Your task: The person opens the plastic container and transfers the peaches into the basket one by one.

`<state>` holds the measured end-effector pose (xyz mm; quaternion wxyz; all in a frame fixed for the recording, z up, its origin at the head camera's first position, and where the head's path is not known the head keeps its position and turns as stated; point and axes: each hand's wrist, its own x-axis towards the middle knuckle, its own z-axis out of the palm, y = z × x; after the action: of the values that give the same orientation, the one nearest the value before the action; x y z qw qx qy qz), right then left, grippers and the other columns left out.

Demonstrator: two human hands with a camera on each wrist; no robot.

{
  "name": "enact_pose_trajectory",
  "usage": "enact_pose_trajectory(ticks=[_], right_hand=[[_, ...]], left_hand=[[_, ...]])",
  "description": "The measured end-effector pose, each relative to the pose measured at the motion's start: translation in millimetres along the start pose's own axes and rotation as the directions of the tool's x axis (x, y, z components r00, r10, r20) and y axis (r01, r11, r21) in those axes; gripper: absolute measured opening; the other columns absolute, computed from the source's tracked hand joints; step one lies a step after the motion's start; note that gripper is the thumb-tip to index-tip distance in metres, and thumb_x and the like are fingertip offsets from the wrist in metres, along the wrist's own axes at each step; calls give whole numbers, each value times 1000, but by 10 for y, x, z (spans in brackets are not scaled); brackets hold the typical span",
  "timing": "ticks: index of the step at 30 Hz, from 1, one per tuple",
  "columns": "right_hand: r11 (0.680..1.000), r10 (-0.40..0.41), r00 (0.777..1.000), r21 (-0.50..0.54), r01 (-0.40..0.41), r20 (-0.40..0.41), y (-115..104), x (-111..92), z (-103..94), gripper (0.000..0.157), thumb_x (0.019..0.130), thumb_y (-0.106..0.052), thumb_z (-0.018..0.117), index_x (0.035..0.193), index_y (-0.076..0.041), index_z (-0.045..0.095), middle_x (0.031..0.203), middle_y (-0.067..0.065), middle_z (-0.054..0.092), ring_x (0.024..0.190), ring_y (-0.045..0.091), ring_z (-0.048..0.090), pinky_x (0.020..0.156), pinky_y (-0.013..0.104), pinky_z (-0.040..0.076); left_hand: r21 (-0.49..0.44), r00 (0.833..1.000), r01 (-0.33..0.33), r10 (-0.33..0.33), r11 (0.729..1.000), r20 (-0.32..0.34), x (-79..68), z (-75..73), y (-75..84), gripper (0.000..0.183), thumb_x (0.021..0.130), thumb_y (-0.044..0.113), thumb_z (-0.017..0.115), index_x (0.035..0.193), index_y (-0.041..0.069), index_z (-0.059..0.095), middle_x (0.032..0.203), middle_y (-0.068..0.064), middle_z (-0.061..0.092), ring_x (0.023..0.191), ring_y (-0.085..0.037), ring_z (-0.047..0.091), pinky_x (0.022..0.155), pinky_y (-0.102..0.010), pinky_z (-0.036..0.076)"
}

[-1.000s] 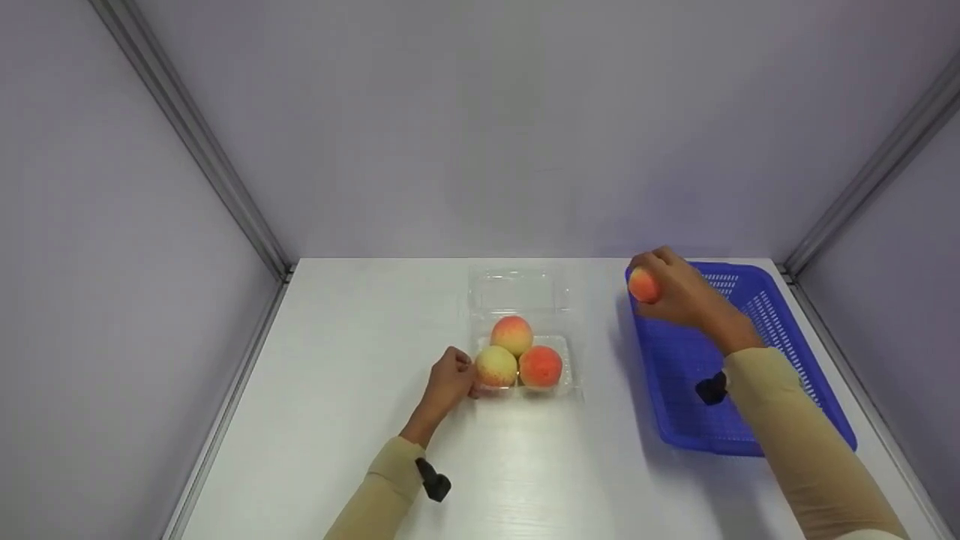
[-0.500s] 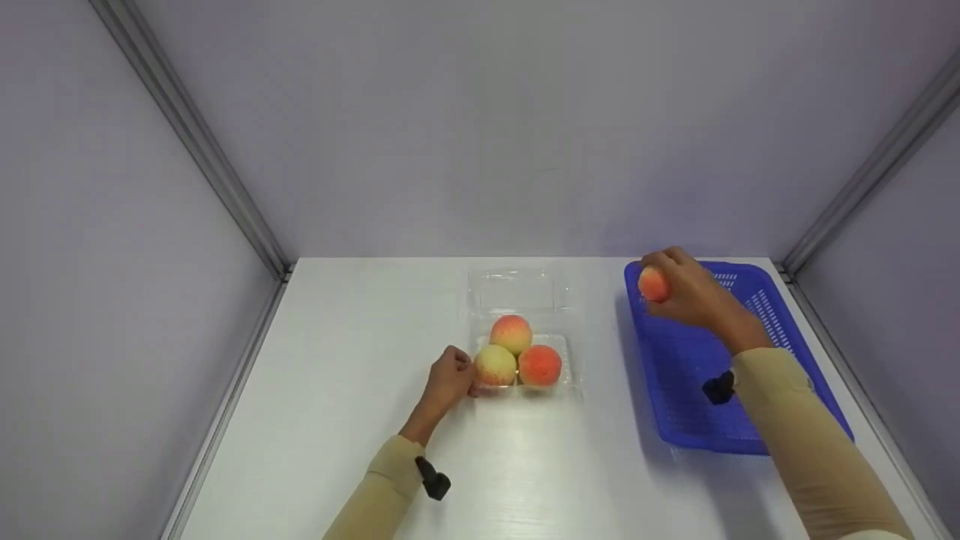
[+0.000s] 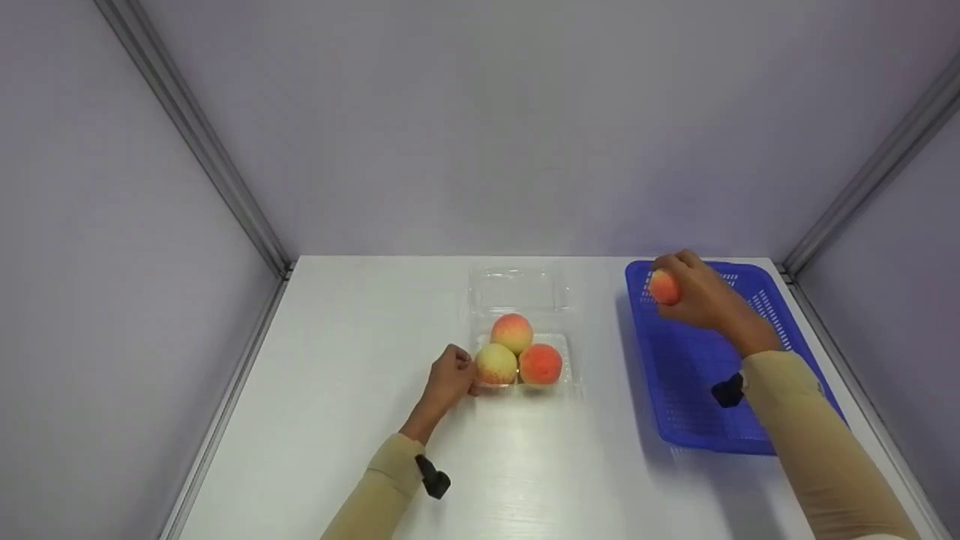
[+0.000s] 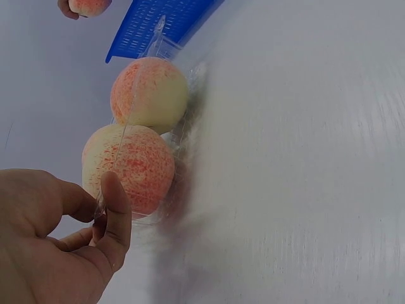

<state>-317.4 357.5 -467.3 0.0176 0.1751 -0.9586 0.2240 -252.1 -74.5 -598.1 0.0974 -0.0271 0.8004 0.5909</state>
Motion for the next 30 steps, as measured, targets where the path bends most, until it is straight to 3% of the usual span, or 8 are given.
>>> enact_pose_trajectory(ticks=[9, 20, 30], right_hand=[[1000, 21, 1000, -5, -21, 8, 95, -48, 22, 67, 80, -5, 82, 141, -6, 55, 136, 28, 51, 105, 43, 62, 88, 63, 59], [997, 80, 995, 4, -81, 53, 167, -133, 37, 68, 84, -5, 80, 146, -5, 52, 143, 27, 49, 116, 46, 59, 98, 70, 55], [992, 120, 989, 20, -122, 81, 222, -192, 86, 69, 88, -8, 79, 150, -6, 49, 150, 29, 45, 121, 48, 55, 104, 74, 50]], left_hand=[[-3, 1000, -4, 4, 1000, 10, 13, 7, -7, 10, 105, 6, 52, 113, -2, 52, 88, -15, 65, 77, -31, 75, 71, -39, 66], [29, 999, 34, -34, 999, 1, 7, 33, 14, 12, 106, 8, 54, 114, -1, 53, 93, -12, 64, 76, -26, 75, 73, -40, 66], [61, 1000, 26, -26, 998, -4, 1, 16, 0, 10, 106, 8, 53, 113, 1, 53, 88, -10, 63, 72, -21, 72, 73, -42, 65]])
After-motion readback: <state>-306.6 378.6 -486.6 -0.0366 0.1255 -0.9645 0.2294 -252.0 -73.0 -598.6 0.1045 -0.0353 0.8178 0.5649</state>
